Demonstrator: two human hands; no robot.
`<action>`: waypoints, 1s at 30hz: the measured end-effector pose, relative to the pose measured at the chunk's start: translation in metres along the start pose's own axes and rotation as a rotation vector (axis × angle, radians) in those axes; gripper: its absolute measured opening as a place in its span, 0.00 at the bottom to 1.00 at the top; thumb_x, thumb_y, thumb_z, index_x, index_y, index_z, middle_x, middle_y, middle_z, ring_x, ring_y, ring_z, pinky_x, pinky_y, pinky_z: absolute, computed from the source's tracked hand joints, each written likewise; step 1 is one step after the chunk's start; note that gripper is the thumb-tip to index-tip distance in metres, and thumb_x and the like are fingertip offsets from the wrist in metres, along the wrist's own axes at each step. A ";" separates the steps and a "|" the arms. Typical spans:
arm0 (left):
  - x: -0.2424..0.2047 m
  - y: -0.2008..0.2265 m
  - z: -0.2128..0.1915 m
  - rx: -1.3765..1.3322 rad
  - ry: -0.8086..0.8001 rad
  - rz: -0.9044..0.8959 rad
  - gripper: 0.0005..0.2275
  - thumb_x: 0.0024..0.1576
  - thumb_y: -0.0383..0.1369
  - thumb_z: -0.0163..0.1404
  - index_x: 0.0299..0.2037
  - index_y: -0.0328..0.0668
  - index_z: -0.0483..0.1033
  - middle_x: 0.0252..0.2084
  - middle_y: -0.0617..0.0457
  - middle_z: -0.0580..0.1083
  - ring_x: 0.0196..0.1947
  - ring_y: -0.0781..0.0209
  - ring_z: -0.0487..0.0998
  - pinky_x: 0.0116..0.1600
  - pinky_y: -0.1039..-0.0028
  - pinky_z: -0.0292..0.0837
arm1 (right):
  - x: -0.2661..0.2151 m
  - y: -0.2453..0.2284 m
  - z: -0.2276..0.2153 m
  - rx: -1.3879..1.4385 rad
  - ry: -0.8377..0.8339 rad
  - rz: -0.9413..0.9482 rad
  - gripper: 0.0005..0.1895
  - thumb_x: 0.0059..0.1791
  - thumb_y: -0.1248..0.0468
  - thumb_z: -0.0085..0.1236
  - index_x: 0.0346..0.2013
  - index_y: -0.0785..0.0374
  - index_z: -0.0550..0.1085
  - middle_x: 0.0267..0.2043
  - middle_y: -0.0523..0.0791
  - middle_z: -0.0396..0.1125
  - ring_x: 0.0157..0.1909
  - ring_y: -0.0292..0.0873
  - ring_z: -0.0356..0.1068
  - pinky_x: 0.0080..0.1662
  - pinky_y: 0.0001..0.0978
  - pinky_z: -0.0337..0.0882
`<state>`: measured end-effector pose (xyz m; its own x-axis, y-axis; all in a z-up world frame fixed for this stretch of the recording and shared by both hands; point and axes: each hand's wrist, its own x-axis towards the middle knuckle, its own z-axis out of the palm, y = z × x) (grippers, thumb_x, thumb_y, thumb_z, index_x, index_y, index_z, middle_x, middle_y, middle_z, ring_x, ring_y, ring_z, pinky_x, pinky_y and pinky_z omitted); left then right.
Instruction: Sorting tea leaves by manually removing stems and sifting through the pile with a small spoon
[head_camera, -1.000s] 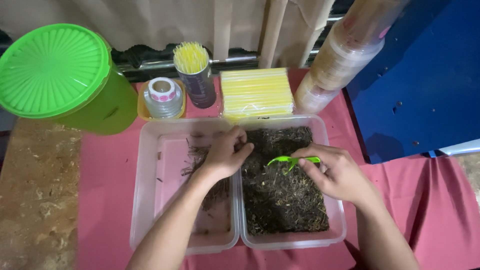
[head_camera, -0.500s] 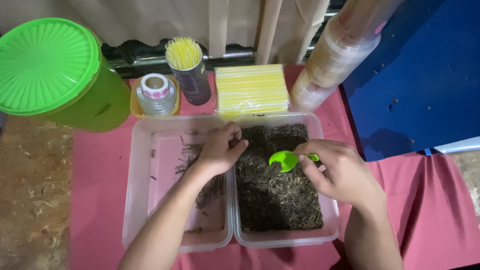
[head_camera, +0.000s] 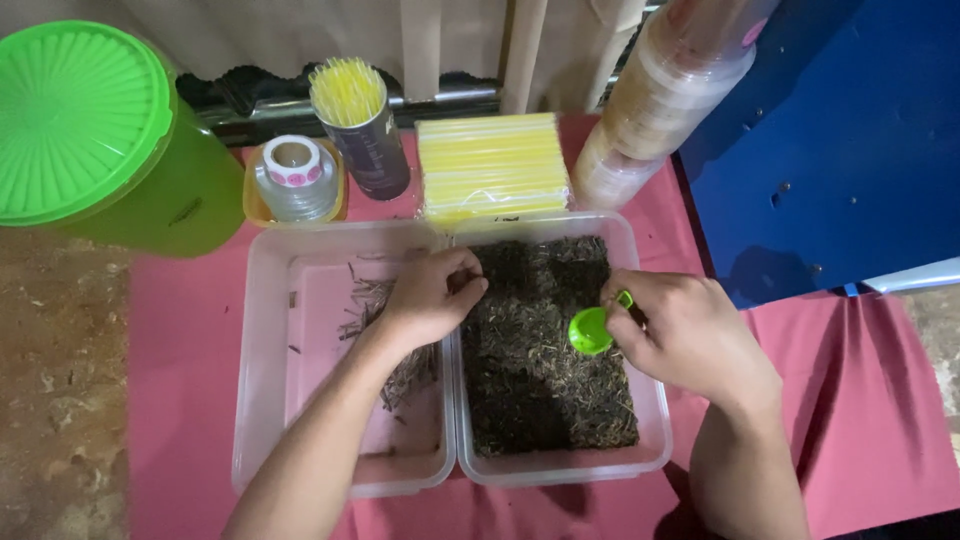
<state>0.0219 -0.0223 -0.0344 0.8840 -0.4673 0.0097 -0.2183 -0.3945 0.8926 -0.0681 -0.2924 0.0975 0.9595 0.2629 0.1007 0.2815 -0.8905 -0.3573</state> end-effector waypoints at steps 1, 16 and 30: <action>-0.002 -0.001 0.000 -0.001 -0.001 -0.004 0.05 0.63 0.28 0.51 0.43 0.35 0.76 0.24 0.45 0.72 0.22 0.56 0.76 0.30 0.67 0.74 | -0.001 -0.003 -0.001 0.002 -0.004 0.001 0.08 0.47 0.60 0.55 0.25 0.58 0.70 0.18 0.52 0.67 0.28 0.61 0.73 0.31 0.55 0.70; -0.003 0.006 -0.005 0.024 -0.017 -0.126 0.06 0.63 0.33 0.51 0.44 0.42 0.79 0.27 0.46 0.75 0.28 0.52 0.79 0.36 0.64 0.78 | 0.016 -0.003 0.006 0.185 -0.050 -0.090 0.11 0.53 0.66 0.49 0.44 0.65 0.77 0.29 0.53 0.76 0.32 0.54 0.80 0.36 0.47 0.80; -0.001 -0.005 -0.001 -0.005 -0.004 -0.074 0.06 0.62 0.30 0.49 0.45 0.40 0.78 0.27 0.45 0.74 0.26 0.51 0.78 0.33 0.64 0.77 | 0.010 0.004 0.016 -0.003 -0.084 0.149 0.08 0.47 0.57 0.53 0.32 0.56 0.76 0.21 0.52 0.72 0.32 0.62 0.76 0.39 0.57 0.73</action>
<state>0.0222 -0.0196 -0.0384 0.8961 -0.4401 -0.0581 -0.1501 -0.4237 0.8933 -0.0578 -0.2871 0.0823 0.9869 0.1582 -0.0316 0.1364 -0.9230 -0.3599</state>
